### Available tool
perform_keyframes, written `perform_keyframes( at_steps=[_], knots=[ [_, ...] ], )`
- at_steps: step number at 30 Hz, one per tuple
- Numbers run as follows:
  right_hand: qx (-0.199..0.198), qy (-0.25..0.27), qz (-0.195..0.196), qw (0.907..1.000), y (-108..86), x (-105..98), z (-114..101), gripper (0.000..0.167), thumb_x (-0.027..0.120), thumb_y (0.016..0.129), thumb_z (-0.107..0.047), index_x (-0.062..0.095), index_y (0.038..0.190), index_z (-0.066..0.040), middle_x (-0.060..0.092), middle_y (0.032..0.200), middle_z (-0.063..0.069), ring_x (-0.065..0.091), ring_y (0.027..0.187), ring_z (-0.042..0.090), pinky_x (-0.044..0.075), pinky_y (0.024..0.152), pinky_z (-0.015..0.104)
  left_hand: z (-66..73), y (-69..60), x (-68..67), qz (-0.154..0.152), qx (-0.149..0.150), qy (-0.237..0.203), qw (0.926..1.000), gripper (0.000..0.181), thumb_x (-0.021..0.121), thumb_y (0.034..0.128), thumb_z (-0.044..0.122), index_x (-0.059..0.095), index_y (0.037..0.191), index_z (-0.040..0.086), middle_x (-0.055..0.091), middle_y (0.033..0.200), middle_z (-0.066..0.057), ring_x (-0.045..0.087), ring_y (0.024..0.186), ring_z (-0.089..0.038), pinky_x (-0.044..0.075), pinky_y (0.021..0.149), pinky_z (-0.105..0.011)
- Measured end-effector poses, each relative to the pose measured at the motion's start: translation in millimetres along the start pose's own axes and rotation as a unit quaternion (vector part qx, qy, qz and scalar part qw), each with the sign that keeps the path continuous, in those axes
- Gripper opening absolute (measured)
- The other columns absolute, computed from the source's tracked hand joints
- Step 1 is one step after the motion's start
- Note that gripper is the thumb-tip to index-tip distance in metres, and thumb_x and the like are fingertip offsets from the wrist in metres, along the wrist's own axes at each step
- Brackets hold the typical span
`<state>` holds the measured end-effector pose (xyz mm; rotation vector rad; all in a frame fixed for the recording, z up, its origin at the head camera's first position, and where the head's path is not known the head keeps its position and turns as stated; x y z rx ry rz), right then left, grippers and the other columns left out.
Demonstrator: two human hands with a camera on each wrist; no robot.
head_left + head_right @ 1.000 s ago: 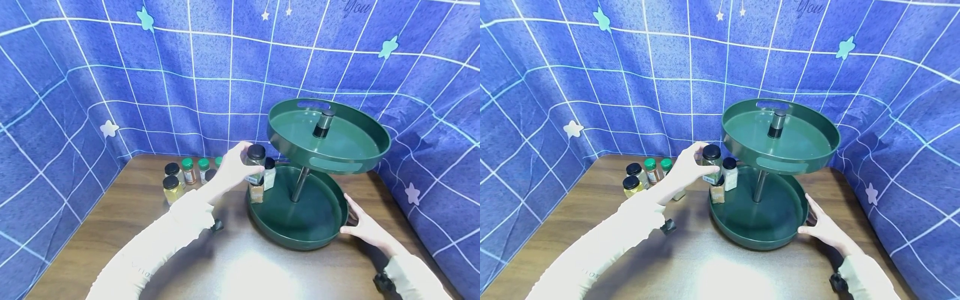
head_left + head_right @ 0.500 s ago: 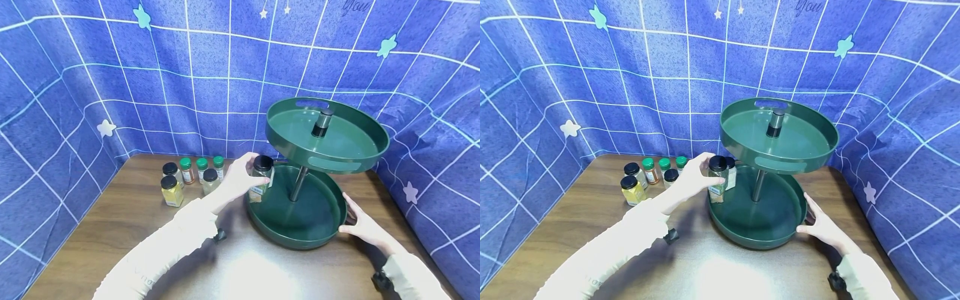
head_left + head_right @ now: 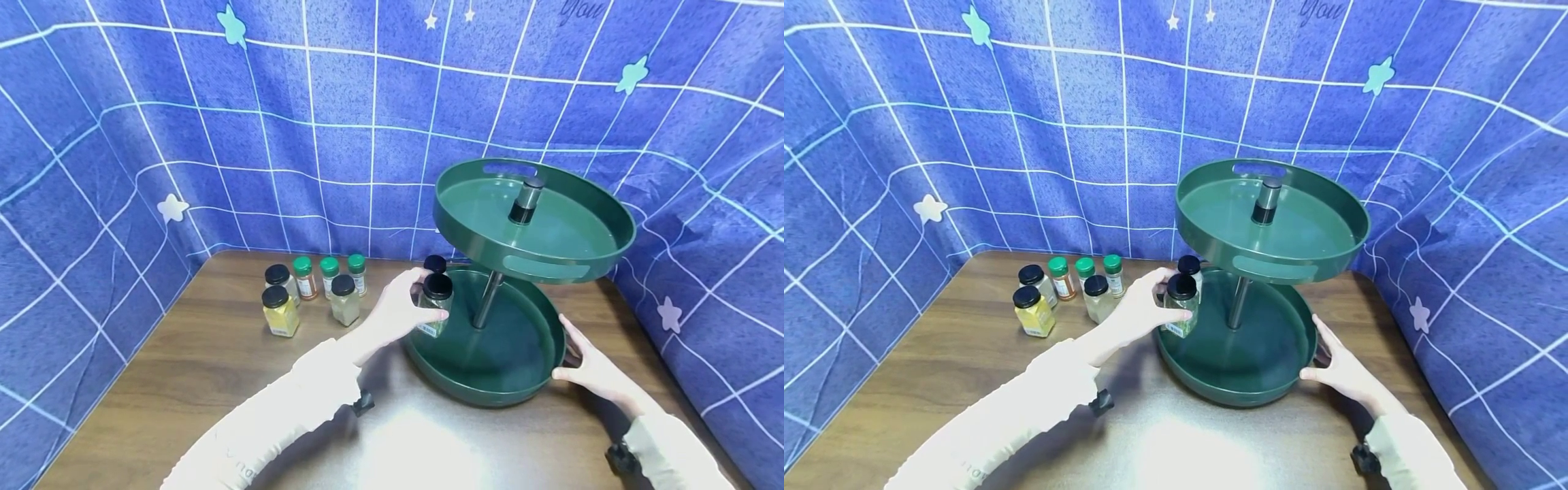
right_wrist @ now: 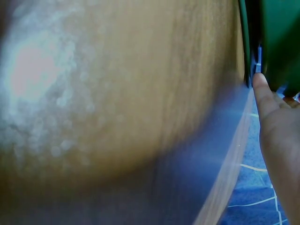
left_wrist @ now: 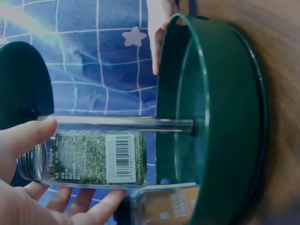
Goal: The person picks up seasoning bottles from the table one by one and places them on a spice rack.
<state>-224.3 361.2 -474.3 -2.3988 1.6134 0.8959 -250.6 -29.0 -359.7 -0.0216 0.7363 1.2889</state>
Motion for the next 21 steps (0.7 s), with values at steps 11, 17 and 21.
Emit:
perform_keyframes(
  at_steps=[11, 17, 21],
  knots=[
    [-0.001, -0.004, 0.002, 1.0, -0.6, 0, 2, 0.1, 0.07, 0.078, 0.006, 0.003, 0.151, -0.003, 0.007, 0.148, 0.038, 0.029, 0.124, -0.016, 0.032, 0.093, 0.002, -17.6, -17.6, 19.0, 0.006, -0.021, 0.03, 0.9993, 0.062, 0.084, 0.0683, 0.025, 0.055, 0.12, 0.007, 0.059, 0.114, -0.01, 0.059, 0.101, -0.022, 0.05, 0.087, -0.036],
    [-0.002, 0.003, 0.003, 1.0, -0.5, 1, 3, 0.1, 0.07, 0.078, 0.007, 0.002, 0.151, -0.003, 0.008, 0.147, 0.039, 0.029, 0.125, -0.016, 0.032, 0.093, 0.002, -25.5, -26.7, 28.3, 0.022, -0.03, 0.036, 0.9987, 0.064, 0.083, 0.069, 0.027, 0.054, 0.122, 0.006, 0.058, 0.113, -0.01, 0.059, 0.101, -0.023, 0.049, 0.088, -0.037],
    [-0.004, 0.0, 0.003, 1.0, 0.1, 1, 3, 0.1, 0.07, 0.078, 0.007, 0.003, 0.151, -0.003, 0.006, 0.148, 0.037, 0.03, 0.125, -0.016, 0.032, 0.093, 0.003, -30.3, -29.7, 31.7, 0.034, -0.019, 0.041, 0.9984, 0.062, 0.083, 0.0687, 0.027, 0.056, 0.12, 0.007, 0.058, 0.111, -0.009, 0.059, 0.1, -0.022, 0.049, 0.087, -0.037]
  ],
)
Point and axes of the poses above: each hand's wrist, its own y-axis towards the middle knuckle, its own x-axis out of the palm, z = x × y, the point moved 1 cm from there along y, towards the middle knuckle
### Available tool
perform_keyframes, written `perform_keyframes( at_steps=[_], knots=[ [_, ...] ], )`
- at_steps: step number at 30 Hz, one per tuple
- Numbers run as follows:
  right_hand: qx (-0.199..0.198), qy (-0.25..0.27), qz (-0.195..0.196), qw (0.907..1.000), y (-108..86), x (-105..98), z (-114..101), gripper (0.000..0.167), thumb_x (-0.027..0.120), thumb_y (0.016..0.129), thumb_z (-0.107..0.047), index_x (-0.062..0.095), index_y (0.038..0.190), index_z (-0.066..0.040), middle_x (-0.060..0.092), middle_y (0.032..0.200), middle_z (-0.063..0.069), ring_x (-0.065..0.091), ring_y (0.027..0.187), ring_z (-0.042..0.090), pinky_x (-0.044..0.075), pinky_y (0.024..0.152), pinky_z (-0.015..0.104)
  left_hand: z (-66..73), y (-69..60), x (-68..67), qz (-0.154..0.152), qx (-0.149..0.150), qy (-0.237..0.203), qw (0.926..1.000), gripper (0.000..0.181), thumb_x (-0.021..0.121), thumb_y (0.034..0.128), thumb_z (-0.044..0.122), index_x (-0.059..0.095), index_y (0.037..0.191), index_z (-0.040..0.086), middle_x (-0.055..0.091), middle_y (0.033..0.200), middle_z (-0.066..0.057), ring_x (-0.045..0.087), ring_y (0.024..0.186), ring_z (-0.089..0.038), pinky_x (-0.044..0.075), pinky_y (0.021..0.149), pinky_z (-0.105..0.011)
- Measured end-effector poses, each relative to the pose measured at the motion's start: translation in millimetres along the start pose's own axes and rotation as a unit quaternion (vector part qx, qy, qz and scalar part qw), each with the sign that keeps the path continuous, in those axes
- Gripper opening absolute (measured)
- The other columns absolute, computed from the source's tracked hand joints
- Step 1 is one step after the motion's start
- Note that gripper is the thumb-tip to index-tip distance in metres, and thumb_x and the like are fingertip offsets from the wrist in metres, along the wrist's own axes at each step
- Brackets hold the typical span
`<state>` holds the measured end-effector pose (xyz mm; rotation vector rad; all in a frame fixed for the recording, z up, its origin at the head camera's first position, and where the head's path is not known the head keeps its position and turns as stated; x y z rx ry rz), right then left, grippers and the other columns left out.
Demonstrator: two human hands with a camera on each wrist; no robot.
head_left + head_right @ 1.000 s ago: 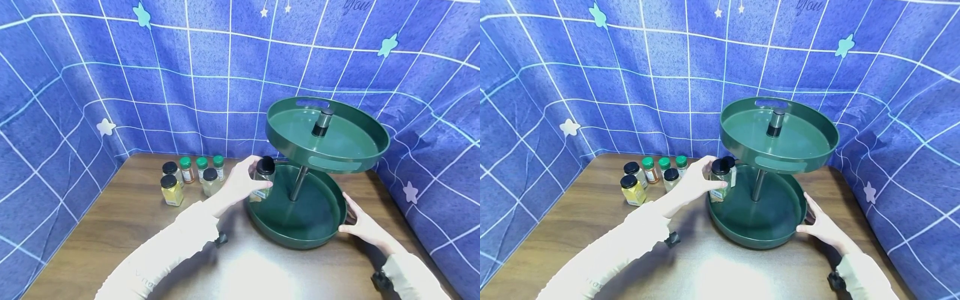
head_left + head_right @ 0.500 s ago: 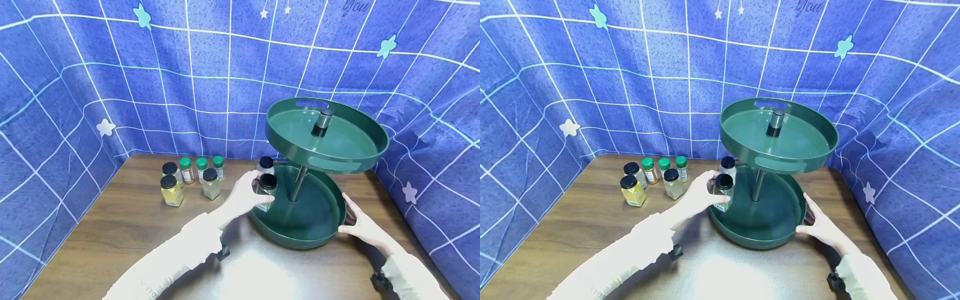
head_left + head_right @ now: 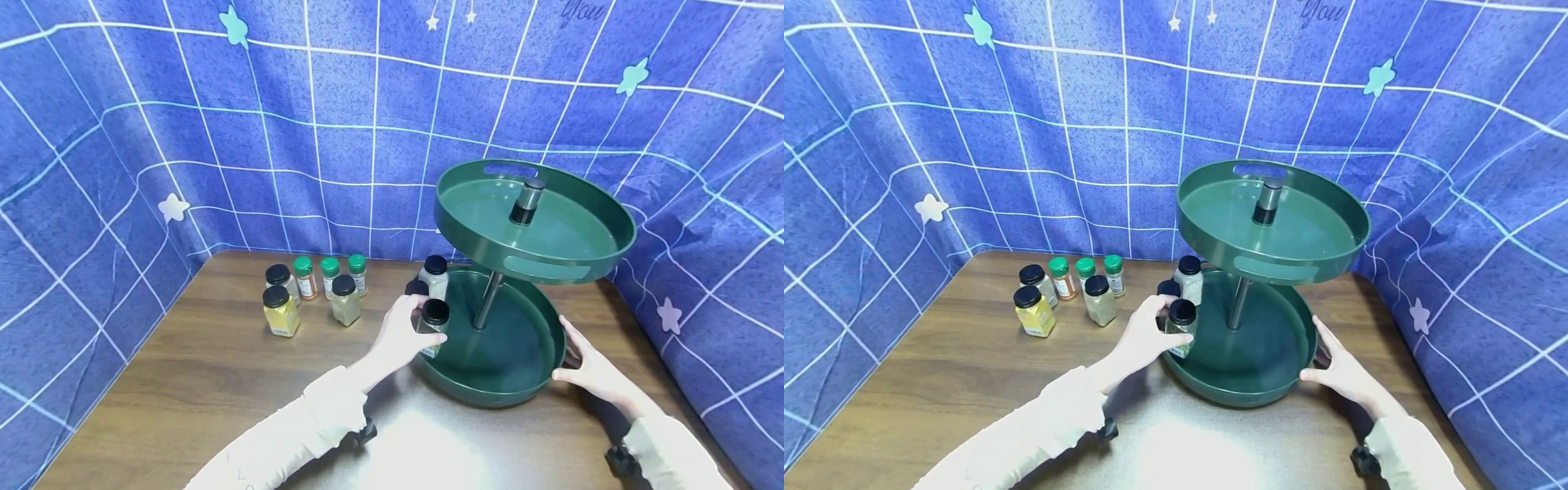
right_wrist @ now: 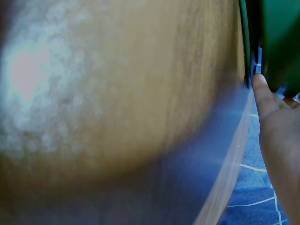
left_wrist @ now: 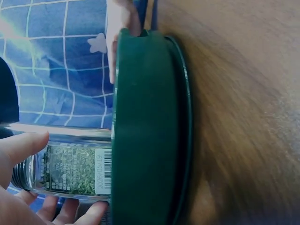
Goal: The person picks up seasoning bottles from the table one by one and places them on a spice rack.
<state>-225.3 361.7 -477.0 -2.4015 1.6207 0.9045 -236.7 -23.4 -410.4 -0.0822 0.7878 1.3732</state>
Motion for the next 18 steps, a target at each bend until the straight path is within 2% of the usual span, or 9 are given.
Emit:
perform_keyframes(
  at_steps=[8, 18],
  knots=[
    [0.002, -0.008, 0.001, 1.0, -0.2, 0, -1, 0.1, 0.07, 0.078, 0.006, 0.003, 0.151, -0.004, 0.007, 0.149, 0.036, 0.029, 0.124, -0.016, 0.032, 0.093, 0.003, -9.1, -1.2, 4.5, 0.016, 0.022, 0.005, 0.9996, 0.059, 0.084, 0.067, 0.022, 0.057, 0.117, 0.006, 0.057, 0.111, -0.008, 0.059, 0.1, -0.02, 0.05, 0.088, -0.033],
    [0.002, -0.008, 0.005, 1.0, -0.5, 1, -1, 0.099, 0.07, 0.078, 0.006, 0.003, 0.15, -0.002, 0.011, 0.145, 0.041, 0.03, 0.125, -0.016, 0.033, 0.093, 0.003, -16.2, -4.3, 8.0, 0.018, 0.02, 0.007, 0.9996, 0.057, 0.084, 0.0668, 0.02, 0.058, 0.116, 0.006, 0.055, 0.111, -0.008, 0.059, 0.098, -0.02, 0.05, 0.086, -0.032]
  ],
)
Point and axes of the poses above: each hand's wrist, its own y-axis towards the middle knuckle, its own x-axis out of the palm, z = x × y, the point moved 1 cm from there along y, towards the middle knuckle
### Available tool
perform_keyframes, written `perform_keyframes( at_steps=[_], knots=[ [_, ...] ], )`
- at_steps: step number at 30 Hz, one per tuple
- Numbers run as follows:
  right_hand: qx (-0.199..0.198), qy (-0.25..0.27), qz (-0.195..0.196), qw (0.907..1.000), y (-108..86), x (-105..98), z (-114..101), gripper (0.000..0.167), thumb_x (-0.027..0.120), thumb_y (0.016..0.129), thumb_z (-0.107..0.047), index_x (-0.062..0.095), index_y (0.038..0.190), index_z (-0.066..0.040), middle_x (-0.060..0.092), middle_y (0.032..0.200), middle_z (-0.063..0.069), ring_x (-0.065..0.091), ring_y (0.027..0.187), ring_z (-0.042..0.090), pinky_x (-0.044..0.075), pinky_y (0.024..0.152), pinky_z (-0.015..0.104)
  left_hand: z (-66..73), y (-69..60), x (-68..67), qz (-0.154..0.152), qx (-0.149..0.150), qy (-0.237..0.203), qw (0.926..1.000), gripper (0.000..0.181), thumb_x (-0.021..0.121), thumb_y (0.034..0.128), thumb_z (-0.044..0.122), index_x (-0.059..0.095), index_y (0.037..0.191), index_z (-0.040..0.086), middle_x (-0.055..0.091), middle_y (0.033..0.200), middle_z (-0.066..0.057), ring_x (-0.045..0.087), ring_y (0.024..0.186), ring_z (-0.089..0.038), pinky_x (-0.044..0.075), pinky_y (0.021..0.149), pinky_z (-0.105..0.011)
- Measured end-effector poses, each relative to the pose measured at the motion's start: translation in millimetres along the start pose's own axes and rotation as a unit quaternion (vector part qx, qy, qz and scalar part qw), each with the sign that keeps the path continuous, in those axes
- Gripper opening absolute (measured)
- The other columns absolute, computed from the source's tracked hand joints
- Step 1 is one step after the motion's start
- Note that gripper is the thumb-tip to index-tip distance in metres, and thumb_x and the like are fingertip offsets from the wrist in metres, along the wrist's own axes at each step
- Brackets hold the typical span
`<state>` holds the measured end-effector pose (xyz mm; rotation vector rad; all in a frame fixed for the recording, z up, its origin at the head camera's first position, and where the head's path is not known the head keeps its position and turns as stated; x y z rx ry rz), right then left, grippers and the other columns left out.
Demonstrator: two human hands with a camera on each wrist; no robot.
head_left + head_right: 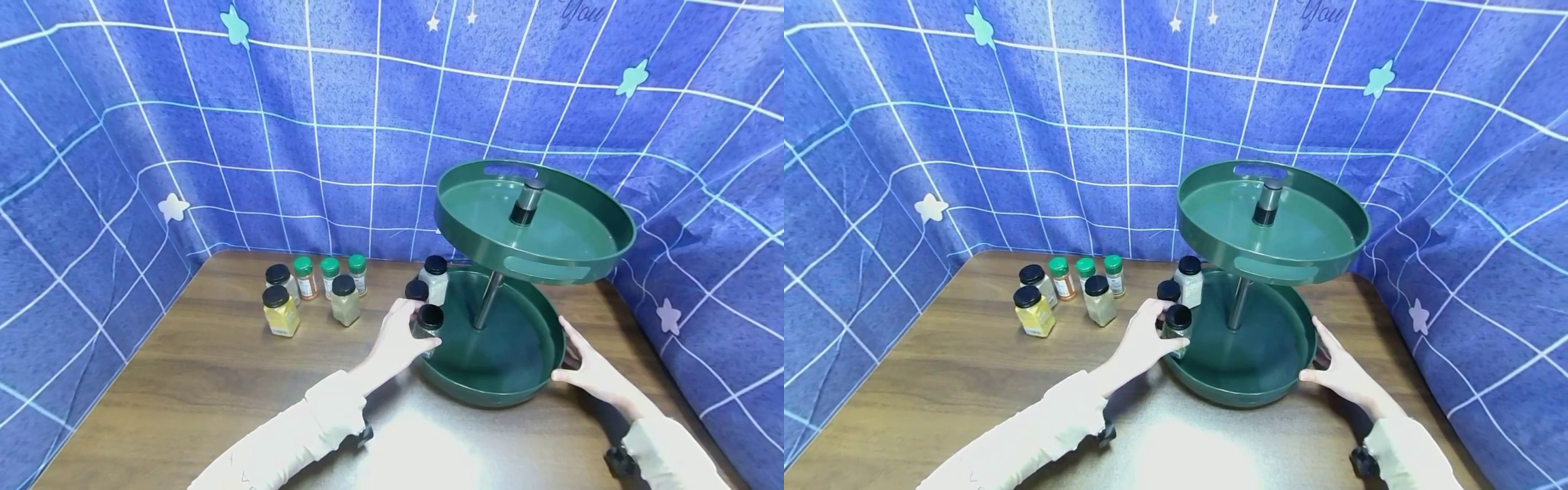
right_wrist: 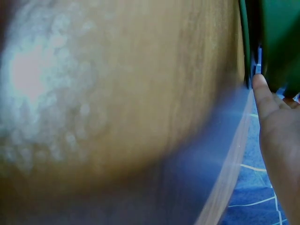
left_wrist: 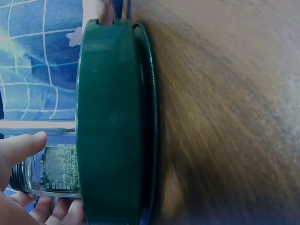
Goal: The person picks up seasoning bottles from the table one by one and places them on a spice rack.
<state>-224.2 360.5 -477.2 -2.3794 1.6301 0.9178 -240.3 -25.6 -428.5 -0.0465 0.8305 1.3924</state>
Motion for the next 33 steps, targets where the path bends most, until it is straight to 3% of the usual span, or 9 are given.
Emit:
perform_keyframes(
  at_steps=[12, 16, 25, 28, 33],
  knots=[
    [0.004, -0.007, -0.002, 1.0, 1.9, 2, -2, 0.099, 0.071, 0.078, 0.005, 0.004, 0.15, -0.002, 0.013, 0.146, 0.04, 0.03, 0.123, -0.016, 0.033, 0.092, 0.003, -5.3, -3.8, 2.1, 0.001, -0.013, 0.007, 0.9999, 0.06, 0.083, 0.0682, 0.02, 0.058, 0.12, 0.006, 0.054, 0.112, -0.008, 0.058, 0.097, -0.02, 0.05, 0.085, -0.033],
    [0.013, -0.011, -0.006, 0.9998, 3.2, 1, -2, 0.099, 0.071, 0.078, 0.003, 0.004, 0.151, -0.004, 0.009, 0.149, 0.036, 0.029, 0.123, -0.016, 0.033, 0.093, 0.003, -6.1, -4.8, 2.5, -0.003, -0.031, 0.004, 0.9995, 0.063, 0.083, 0.0687, 0.021, 0.056, 0.123, 0.008, 0.054, 0.113, -0.007, 0.057, 0.099, -0.019, 0.049, 0.087, -0.032],
    [0.007, -0.015, -0.011, 0.9998, 3.9, 1, -4, 0.1, 0.072, 0.078, 0.003, 0.003, 0.151, -0.004, 0.008, 0.15, 0.034, 0.029, 0.123, -0.017, 0.032, 0.093, 0.003, -2.6, -11.2, -5.2, -0.008, -0.041, -0.041, 0.9983, 0.067, 0.082, 0.0712, 0.02, 0.049, 0.129, 0.008, 0.053, 0.119, -0.011, 0.056, 0.107, -0.023, 0.05, 0.09, -0.04],
    [0.001, -0.022, -0.009, 0.9997, 1.9, 0, -6, 0.101, 0.072, 0.078, 0.003, 0.002, 0.15, -0.002, 0.006, 0.149, 0.036, 0.029, 0.122, -0.018, 0.032, 0.092, 0.003, 0.1, -15.2, -8.2, -0.009, -0.044, -0.049, 0.9978, 0.066, 0.08, 0.0736, 0.021, 0.048, 0.129, 0.007, 0.053, 0.122, -0.011, 0.053, 0.112, -0.023, 0.047, 0.094, -0.04],
    [0.009, -0.012, -0.009, 0.9998, 0.1, 1, -8, 0.106, 0.071, 0.078, 0.003, -0.005, 0.151, -0.008, 0.003, 0.148, 0.039, 0.028, 0.12, -0.019, 0.032, 0.092, 0.002, 2.2, -24.8, -14.2, -0.012, -0.058, -0.03, 0.9978, 0.069, 0.078, 0.0758, 0.026, 0.045, 0.133, 0.006, 0.048, 0.131, -0.011, 0.048, 0.122, -0.026, 0.041, 0.103, -0.04]
  ],
)
Point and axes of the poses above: each hand's wrist, its own y-axis towards the middle knuckle, its own x-axis out of the palm, z = x × y, the point moved 1 cm from there along y, towards the middle knuckle
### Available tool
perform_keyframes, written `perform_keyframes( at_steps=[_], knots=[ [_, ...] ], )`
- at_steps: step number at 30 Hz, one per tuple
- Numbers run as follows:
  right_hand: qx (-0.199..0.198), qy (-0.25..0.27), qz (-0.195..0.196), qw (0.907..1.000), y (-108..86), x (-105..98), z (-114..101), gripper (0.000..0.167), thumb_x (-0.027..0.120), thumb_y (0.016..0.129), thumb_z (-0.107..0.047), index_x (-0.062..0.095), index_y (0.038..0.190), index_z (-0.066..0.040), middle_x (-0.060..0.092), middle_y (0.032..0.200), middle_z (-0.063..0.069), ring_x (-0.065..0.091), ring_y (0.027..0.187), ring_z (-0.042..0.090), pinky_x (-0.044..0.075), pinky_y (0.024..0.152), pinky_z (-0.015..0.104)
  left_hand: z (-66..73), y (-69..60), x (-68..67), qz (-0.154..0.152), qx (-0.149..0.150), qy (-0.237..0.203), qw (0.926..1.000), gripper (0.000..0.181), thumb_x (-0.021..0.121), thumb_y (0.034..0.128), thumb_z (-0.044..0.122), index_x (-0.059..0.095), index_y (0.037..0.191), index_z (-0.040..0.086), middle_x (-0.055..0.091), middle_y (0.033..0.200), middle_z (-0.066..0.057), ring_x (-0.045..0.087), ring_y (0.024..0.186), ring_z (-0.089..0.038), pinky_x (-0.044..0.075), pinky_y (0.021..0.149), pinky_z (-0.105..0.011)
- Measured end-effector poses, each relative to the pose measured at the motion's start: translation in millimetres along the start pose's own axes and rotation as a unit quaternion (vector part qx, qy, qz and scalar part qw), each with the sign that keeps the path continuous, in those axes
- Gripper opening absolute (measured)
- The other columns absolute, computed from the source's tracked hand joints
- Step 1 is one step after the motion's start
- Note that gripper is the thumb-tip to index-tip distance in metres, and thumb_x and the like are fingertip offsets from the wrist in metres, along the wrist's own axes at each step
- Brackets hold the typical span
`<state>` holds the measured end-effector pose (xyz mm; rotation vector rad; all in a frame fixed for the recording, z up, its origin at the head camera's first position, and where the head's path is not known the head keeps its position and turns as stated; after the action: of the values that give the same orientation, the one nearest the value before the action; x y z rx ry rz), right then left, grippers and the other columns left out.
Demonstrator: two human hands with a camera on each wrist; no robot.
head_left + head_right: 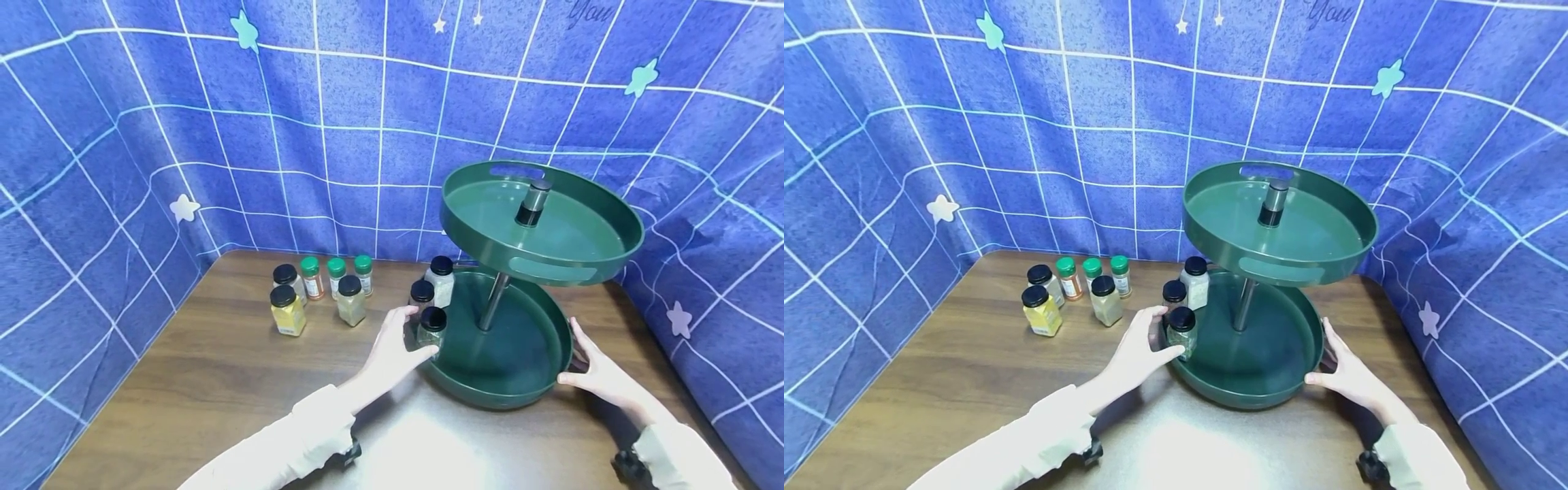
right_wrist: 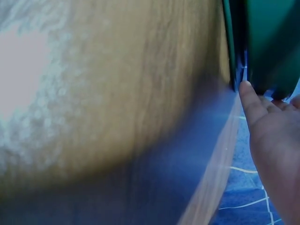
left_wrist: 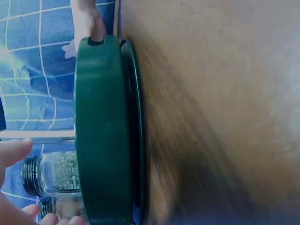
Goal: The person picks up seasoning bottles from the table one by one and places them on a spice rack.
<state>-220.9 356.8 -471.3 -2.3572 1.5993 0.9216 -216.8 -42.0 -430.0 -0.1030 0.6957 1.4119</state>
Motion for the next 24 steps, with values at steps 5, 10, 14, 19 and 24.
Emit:
perform_keyframes(
  at_steps=[5, 10, 14, 19, 24],
  knots=[
    [0.018, -0.005, 0.001, 0.9998, -0.6, 0, -2, 0.106, 0.072, 0.079, 0.001, -0.005, 0.151, -0.011, 0.005, 0.149, 0.036, 0.029, 0.121, -0.016, 0.031, 0.092, 0.001, -1.3, -9.5, -4.9, -0.013, -0.006, 0.018, 0.9997, 0.077, 0.077, 0.0762, 0.029, 0.039, 0.137, 0.001, 0.043, 0.137, -0.018, 0.04, 0.129, -0.032, 0.035, 0.108, -0.045],
    [0.039, -0.028, 0.0, 0.9989, -1.5, 0, -4, 0.103, 0.072, 0.08, -0.003, -0.002, 0.151, -0.005, 0.008, 0.151, 0.032, 0.034, 0.132, 0.026, 0.031, 0.09, 0.001, -4.7, -18.6, -5.2, -0.06, -0.048, 0.02, 0.9968, 0.092, 0.076, 0.0766, 0.038, 0.026, 0.145, 0.002, 0.03, 0.148, -0.021, 0.028, 0.138, -0.034, 0.029, 0.111, -0.049],
    [0.04, -0.026, 0.001, 0.9989, -2.3, 0, -5, 0.102, 0.072, 0.079, -0.003, -0.001, 0.15, -0.003, 0.008, 0.152, 0.032, 0.036, 0.132, 0.017, 0.032, 0.09, 0.002, -7.6, -23.7, -2.9, -0.106, -0.088, 0.015, 0.9904, 0.102, 0.073, 0.0777, 0.046, 0.014, 0.15, 0.006, 0.018, 0.154, -0.02, 0.018, 0.142, -0.034, 0.023, 0.113, -0.052],
    [0.036, -0.02, 0.001, 0.9992, -2.4, 0, -4, 0.103, 0.072, 0.08, -0.003, -0.002, 0.151, -0.008, 0.005, 0.152, 0.031, 0.029, 0.12, -0.015, 0.032, 0.091, 0.002, -10.3, -30.2, 1.1, -0.148, -0.136, -0.017, 0.9794, 0.105, 0.072, 0.0784, 0.046, 0.007, 0.152, 0.01, 0.009, 0.158, -0.016, 0.011, 0.144, -0.032, 0.017, 0.114, -0.054],
    [0.03, -0.029, 0.004, 0.9991, -2.1, 0, -1, 0.105, 0.073, 0.079, -0.004, -0.002, 0.152, -0.015, 0.005, 0.152, 0.032, 0.029, 0.119, -0.017, 0.031, 0.091, 0.002, -10.1, -34.5, 4.8, -0.164, -0.158, -0.045, 0.9727, 0.105, 0.073, 0.0786, 0.043, 0.006, 0.152, 0.009, 0.008, 0.157, -0.018, 0.01, 0.144, -0.034, 0.015, 0.113, -0.057]
  ],
)
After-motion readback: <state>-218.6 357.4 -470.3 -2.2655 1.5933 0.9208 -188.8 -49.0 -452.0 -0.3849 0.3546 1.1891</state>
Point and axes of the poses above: each hand's wrist, its own y-axis towards the middle knuckle, its own x-axis out of the palm, z = x × y, the point moved 1 cm from there along y, towards the middle knuckle
